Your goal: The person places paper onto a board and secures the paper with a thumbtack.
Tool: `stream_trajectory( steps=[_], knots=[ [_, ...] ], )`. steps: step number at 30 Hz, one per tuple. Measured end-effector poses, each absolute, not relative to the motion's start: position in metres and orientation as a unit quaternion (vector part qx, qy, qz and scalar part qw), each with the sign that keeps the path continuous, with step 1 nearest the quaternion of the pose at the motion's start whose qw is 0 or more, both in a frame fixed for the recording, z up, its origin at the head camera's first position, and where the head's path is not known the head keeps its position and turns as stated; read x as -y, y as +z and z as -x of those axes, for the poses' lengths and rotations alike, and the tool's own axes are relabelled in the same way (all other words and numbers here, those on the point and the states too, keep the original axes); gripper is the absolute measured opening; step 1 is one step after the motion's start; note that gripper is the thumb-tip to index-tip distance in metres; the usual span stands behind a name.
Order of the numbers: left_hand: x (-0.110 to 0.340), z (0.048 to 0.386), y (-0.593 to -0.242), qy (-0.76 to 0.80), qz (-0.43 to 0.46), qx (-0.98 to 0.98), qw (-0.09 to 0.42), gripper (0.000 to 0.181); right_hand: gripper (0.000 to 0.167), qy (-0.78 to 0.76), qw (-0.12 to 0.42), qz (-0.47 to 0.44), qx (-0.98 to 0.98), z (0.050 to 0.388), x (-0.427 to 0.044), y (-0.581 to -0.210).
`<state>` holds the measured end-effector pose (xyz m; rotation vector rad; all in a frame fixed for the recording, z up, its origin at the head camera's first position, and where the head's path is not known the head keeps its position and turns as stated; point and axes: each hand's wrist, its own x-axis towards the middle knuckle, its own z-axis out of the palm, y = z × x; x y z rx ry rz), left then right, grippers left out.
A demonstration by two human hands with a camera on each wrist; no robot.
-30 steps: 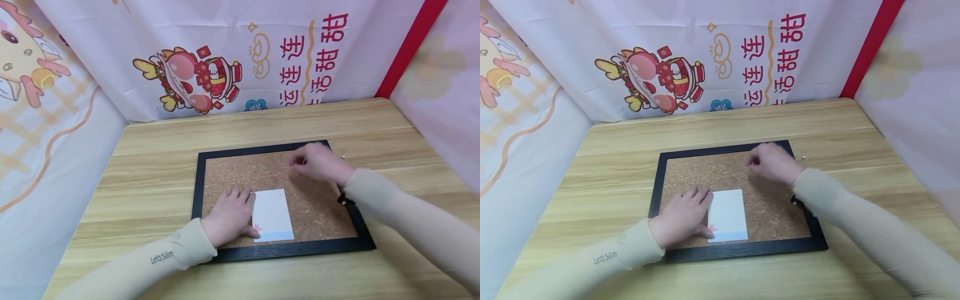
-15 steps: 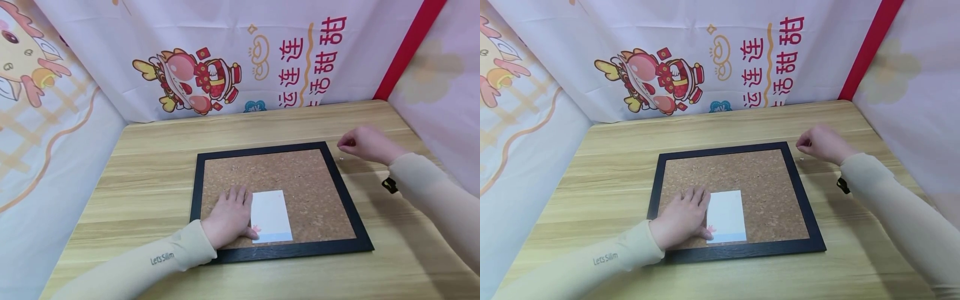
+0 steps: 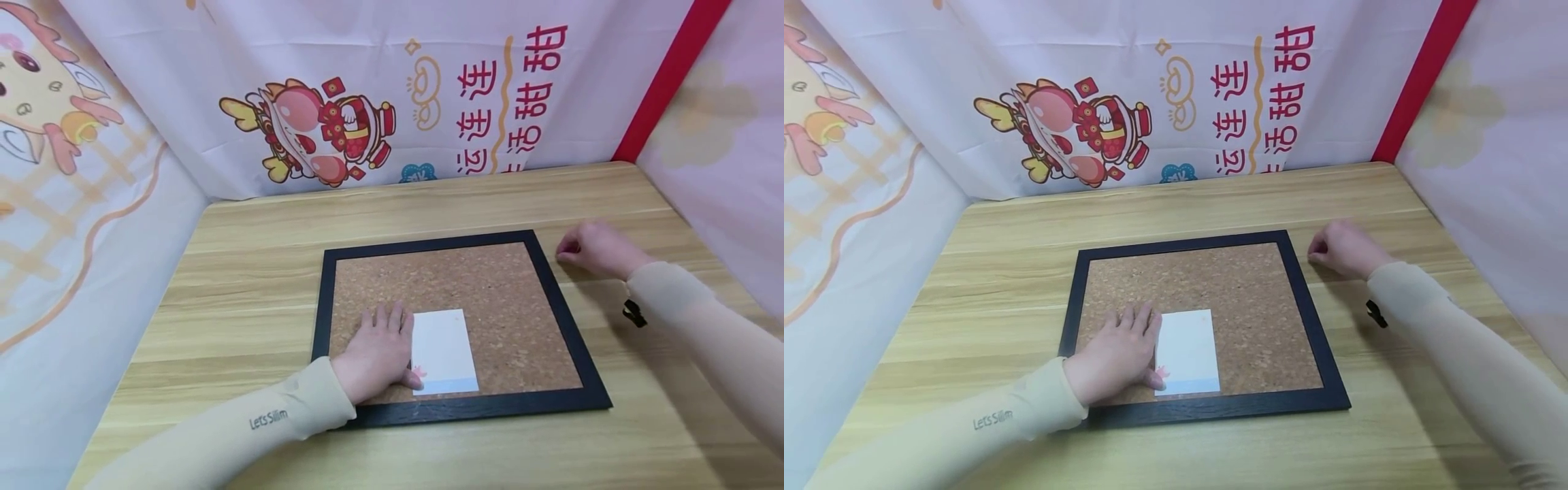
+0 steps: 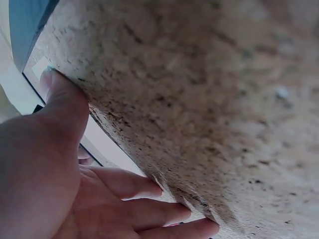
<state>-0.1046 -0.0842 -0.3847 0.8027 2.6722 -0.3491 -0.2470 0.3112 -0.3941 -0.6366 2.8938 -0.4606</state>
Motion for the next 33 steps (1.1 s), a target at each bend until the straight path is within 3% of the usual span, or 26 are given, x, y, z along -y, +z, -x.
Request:
stream_trajectory(
  steps=[11,29,33],
  knots=[
    [0.085,0.102,-0.386,-0.130,-0.297,-0.936,0.134,0.105,0.006,-0.143,0.048,0.206,-0.967,0.249,-0.310,-0.405],
    [0.084,0.102,-0.386,-0.115,-0.287,-0.939,0.149,0.106,0.010,-0.150,0.053,0.190,-0.969,0.239,-0.310,-0.392],
    [0.084,0.101,-0.386,-0.118,-0.286,-0.939,0.150,0.105,0.011,-0.179,0.029,0.185,-0.966,0.235,-0.308,-0.381]
  ],
)
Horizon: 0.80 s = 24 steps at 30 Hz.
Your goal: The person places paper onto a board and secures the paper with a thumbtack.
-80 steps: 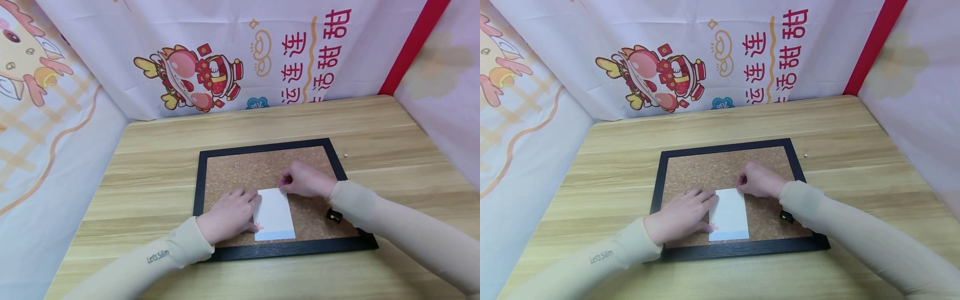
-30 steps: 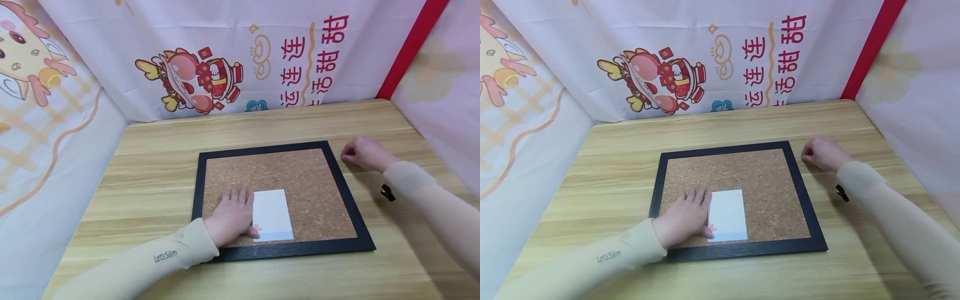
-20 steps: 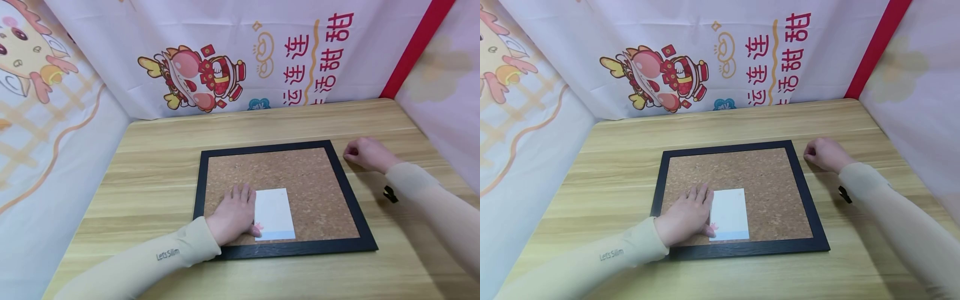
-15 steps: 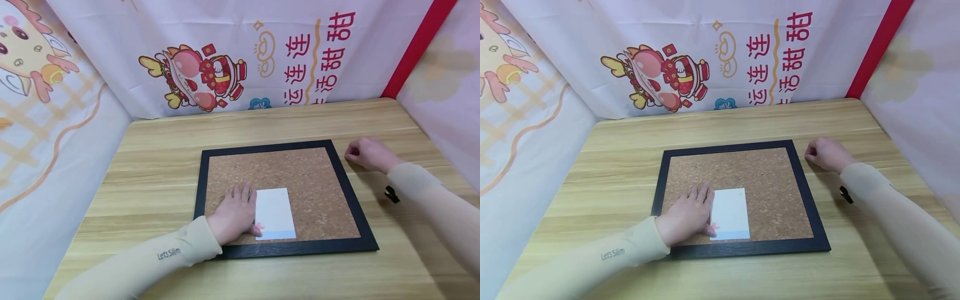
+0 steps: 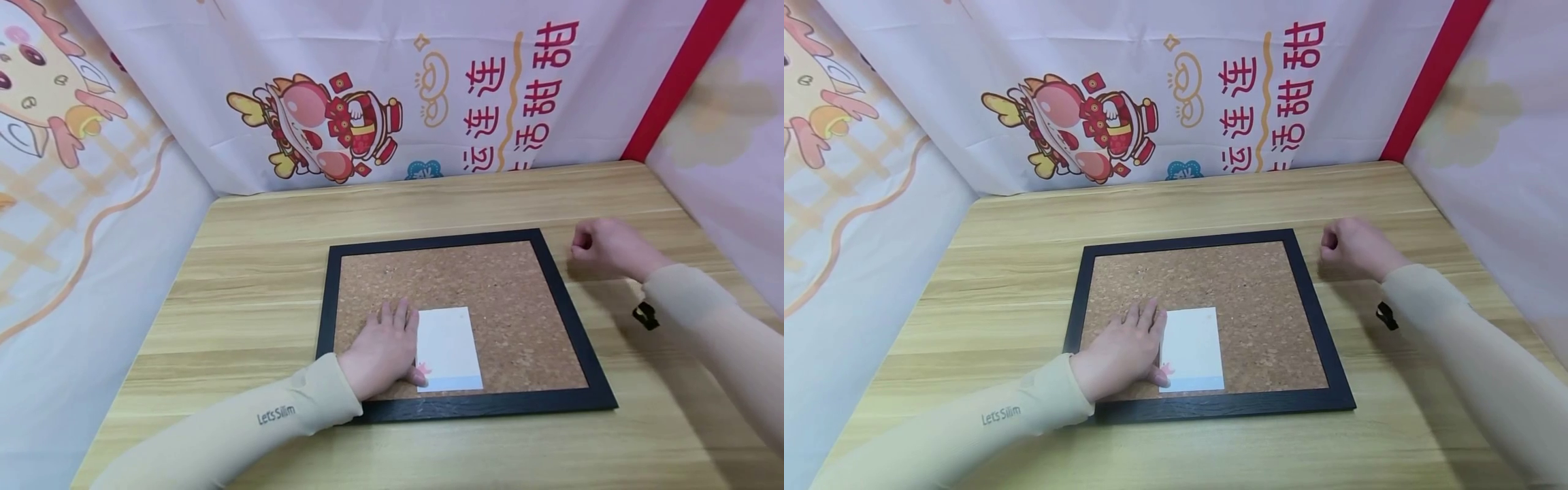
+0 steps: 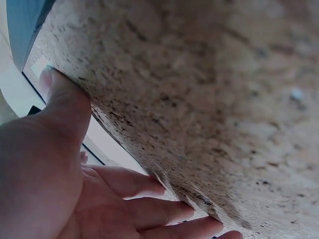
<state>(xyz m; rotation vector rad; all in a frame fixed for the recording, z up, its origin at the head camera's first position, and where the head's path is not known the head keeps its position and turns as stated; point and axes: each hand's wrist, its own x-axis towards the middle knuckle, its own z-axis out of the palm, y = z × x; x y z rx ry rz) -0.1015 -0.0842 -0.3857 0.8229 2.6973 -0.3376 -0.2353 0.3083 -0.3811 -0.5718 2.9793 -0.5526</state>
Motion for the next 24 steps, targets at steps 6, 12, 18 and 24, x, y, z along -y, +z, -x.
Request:
stream_trajectory(
  steps=[6,12,18,24],
  knots=[
    [0.085,0.102,-0.385,-0.117,-0.283,-0.940,0.153,0.104,0.006,-0.228,-0.019,0.175,-0.958,0.227,-0.298,-0.363],
    [0.086,0.101,-0.386,-0.127,-0.291,-0.938,0.136,0.104,0.005,-0.296,-0.026,0.160,-0.941,0.212,-0.279,-0.353],
    [0.086,0.102,-0.387,-0.128,-0.291,-0.938,0.136,0.105,0.006,-0.352,-0.017,0.174,-0.919,0.195,-0.256,-0.346],
    [0.085,0.102,-0.386,-0.116,-0.288,-0.939,0.145,0.104,0.004,-0.345,-0.015,0.230,-0.910,0.178,-0.233,-0.347]
  ],
)
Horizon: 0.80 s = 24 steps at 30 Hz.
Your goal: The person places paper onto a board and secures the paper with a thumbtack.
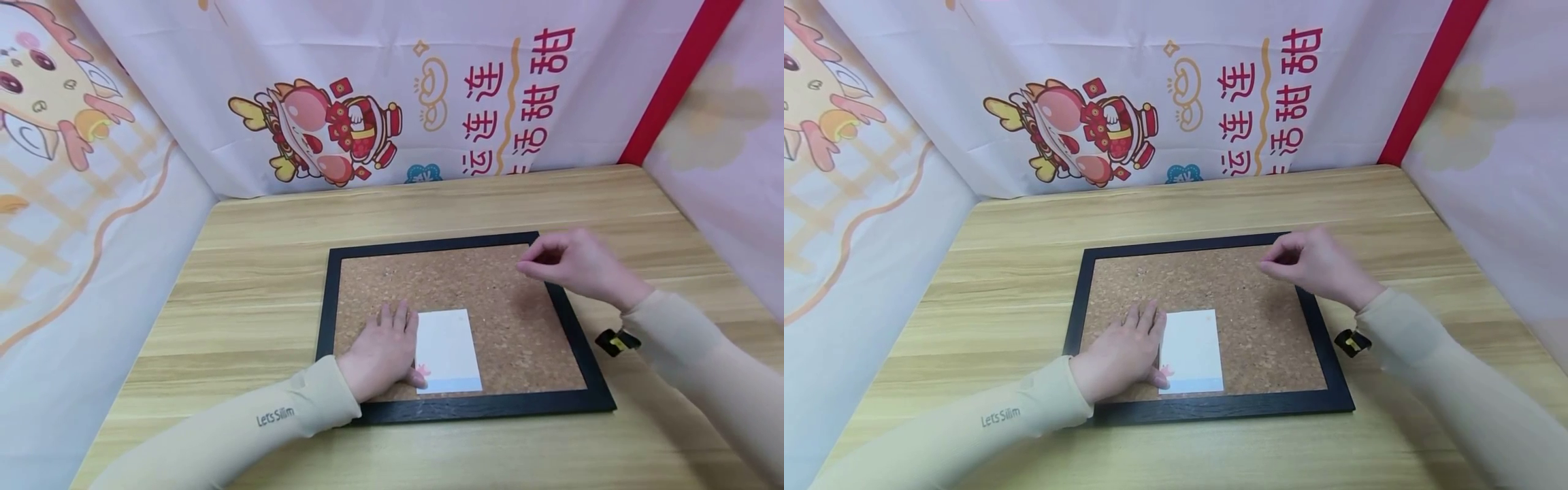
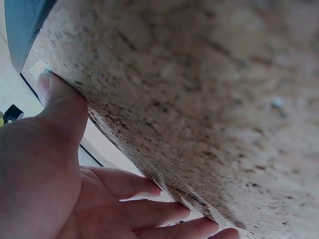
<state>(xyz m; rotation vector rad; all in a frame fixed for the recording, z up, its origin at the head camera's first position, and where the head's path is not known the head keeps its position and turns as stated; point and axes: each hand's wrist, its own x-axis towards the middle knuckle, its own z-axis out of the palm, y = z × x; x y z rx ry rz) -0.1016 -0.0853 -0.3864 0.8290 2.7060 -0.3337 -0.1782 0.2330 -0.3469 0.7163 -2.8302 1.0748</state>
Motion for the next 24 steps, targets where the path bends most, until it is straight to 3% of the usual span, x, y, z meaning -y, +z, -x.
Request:
stream_trajectory(
  steps=[6,15,20,24],
  knots=[
    [0.086,0.101,-0.387,-0.120,-0.294,-0.938,0.135,0.103,0.010,0.349,0.030,-0.307,0.885,0.162,-0.210,-0.348],
    [0.085,0.101,-0.387,-0.114,-0.290,-0.940,0.139,0.104,0.023,0.339,0.103,-0.460,0.814,0.141,-0.179,-0.346],
    [0.085,0.101,-0.387,-0.121,-0.287,-0.940,0.139,0.105,0.029,0.338,0.122,-0.503,0.786,0.129,-0.167,-0.341],
    [0.085,0.102,-0.387,-0.128,-0.284,-0.940,0.138,0.105,0.015,0.320,0.144,-0.524,0.776,0.119,-0.161,-0.338]
  ],
)
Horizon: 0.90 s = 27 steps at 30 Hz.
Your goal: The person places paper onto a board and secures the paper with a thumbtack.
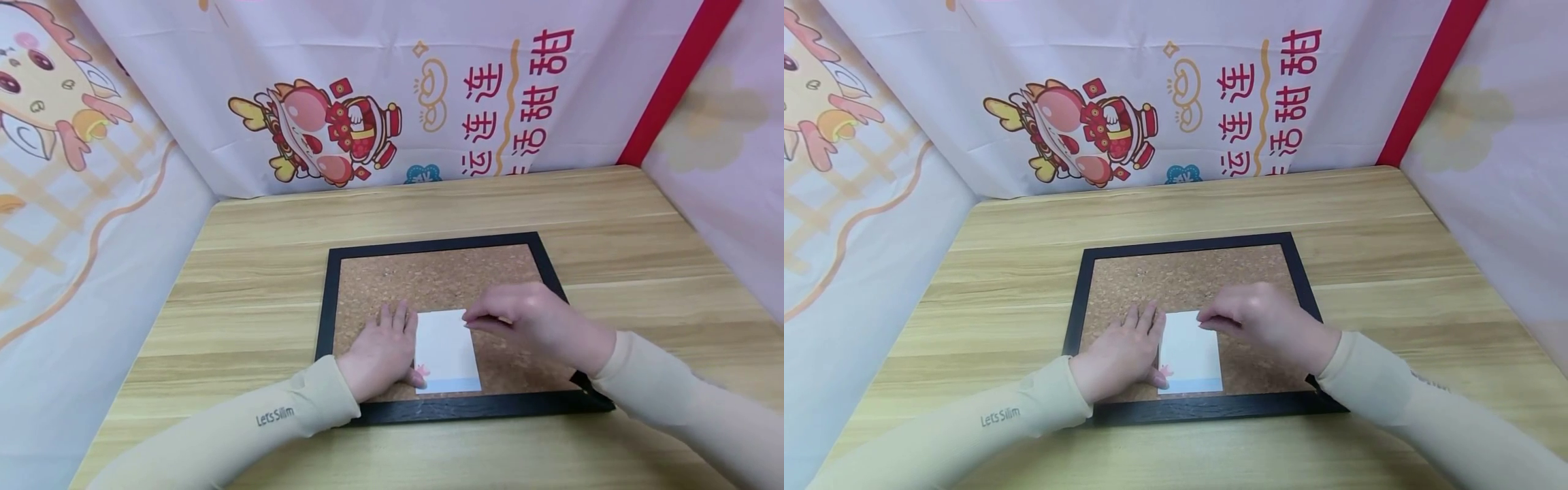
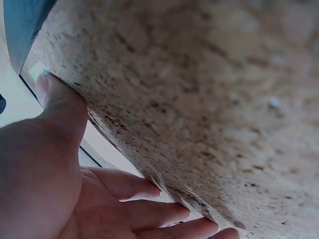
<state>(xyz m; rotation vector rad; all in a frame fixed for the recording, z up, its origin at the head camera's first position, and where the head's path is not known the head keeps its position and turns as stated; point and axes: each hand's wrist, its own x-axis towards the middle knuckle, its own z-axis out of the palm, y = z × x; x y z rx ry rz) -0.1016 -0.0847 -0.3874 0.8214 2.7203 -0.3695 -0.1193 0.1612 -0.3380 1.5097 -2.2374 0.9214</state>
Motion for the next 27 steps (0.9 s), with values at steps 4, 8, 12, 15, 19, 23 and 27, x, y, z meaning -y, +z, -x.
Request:
stream_trajectory(
  steps=[4,8,12,15,19,23,27],
  knots=[
    [0.086,0.100,-0.389,-0.131,-0.276,-0.942,0.140,0.106,0.028,0.276,0.181,-0.559,0.761,0.110,-0.155,-0.338],
    [0.087,0.099,-0.390,-0.139,-0.277,-0.941,0.134,0.105,0.038,0.193,0.253,-0.606,0.729,0.100,-0.151,-0.338],
    [0.088,0.098,-0.390,-0.142,-0.279,-0.941,0.128,0.103,0.032,0.133,0.319,-0.642,0.685,0.093,-0.145,-0.335],
    [0.087,0.098,-0.389,-0.140,-0.283,-0.941,0.126,0.102,0.029,0.116,0.363,-0.661,0.647,0.090,-0.140,-0.332],
    [0.084,0.098,-0.388,-0.152,-0.292,-0.937,0.119,0.101,0.029,0.110,0.411,-0.679,0.598,0.087,-0.136,-0.328],
    [0.083,0.098,-0.387,-0.170,-0.297,-0.933,0.116,0.101,0.029,0.118,0.442,-0.695,0.555,0.087,-0.134,-0.327],
    [0.083,0.097,-0.387,-0.173,-0.297,-0.931,0.122,0.101,0.029,0.124,0.463,-0.706,0.521,0.088,-0.131,-0.326]
  ],
)
